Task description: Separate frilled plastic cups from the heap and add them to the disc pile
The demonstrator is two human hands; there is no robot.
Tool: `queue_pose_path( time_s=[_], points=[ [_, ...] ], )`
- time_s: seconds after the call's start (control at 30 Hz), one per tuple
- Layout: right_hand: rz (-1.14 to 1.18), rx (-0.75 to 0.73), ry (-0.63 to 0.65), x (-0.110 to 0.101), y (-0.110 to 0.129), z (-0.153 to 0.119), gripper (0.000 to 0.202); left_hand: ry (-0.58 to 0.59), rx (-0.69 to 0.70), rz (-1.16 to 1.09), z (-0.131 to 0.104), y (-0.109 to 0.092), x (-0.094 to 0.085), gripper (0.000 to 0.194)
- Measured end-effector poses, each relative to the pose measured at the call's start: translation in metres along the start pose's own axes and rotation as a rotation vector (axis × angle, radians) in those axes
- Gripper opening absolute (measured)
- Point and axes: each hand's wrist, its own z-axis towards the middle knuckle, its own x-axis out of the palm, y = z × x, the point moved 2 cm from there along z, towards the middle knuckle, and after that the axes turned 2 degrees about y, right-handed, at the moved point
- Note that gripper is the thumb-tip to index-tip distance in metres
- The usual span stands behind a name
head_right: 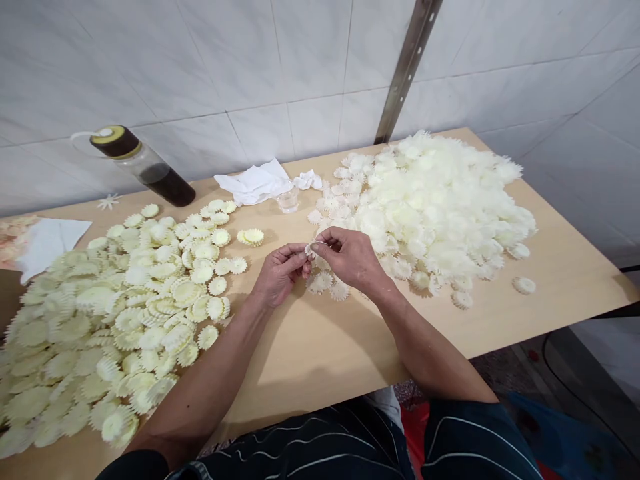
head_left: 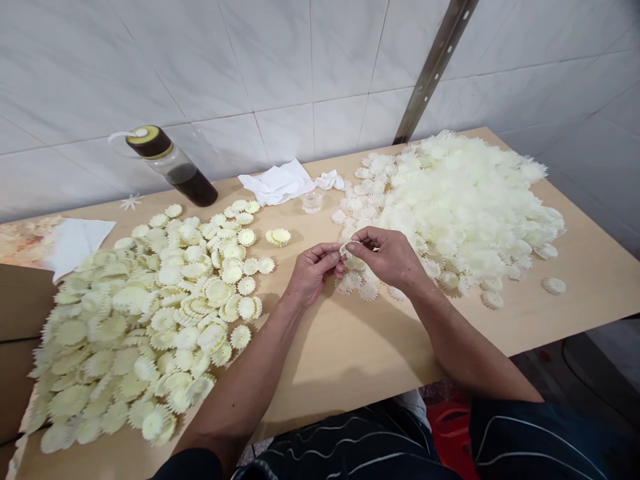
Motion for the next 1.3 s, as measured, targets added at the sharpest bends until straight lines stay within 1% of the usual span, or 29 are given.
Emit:
queue_pose_path(
  time_s=[0.2, 0.47, 0.57, 0.67, 0.77, 0.9, 1.0, 1.07, 1.2, 1.3],
  points=[
    [-0.096, -0.033, 0.015, -0.002, 0.004, -0.001, 0.024, -0.018, 0.003, -0.009, 0.001, -0.001, -0.001, 0.039],
    [-0.155, -0.06, -0.027, -0.002, 0.0, -0.001, 0.03, -0.009, 0.02, -0.009, 0.0, -0.001, -0.002, 0.037],
    [-0.161, -0.133, -0.073, 0.001, -0.003, -0.001, 0.027, -0.009, 0.029, 0.0, 0.0, -0.001, -0.001, 0.039],
    [-0.149, -0.177, -0.067, 0.005, -0.006, 0.0, 0.018, -0.023, 0.044, 0.029, 0.0, 0.0, 0.0, 0.042],
    [-0.162, -0.165, -0.045, 0.009, -0.009, 0.002, 0.015, -0.041, 0.058, 0.068, 0.001, 0.003, -0.001, 0.044],
    [-0.156, -0.159, -0.06, 0.012, -0.011, 0.001, 0.013, -0.044, 0.047, 0.101, 0.002, 0.005, -0.002, 0.048],
    [-0.153, -0.168, -0.07, 0.015, -0.011, 0.0, 0.012, -0.034, 0.026, 0.083, 0.002, 0.004, -0.001, 0.047],
    [-0.158, -0.174, -0.098, 0.016, -0.011, -0.001, 0.009, -0.035, 0.012, 0.051, 0.001, 0.003, -0.001, 0.047],
    [-0.183, -0.16, -0.194, 0.018, -0.012, -0.001, 0.017, -0.038, -0.02, 0.001, 0.001, 0.002, 0.0, 0.049],
    [-0.167, -0.136, -0.186, 0.018, -0.012, 0.0, 0.016, -0.039, -0.024, -0.005, 0.002, 0.003, -0.001, 0.049]
  ],
)
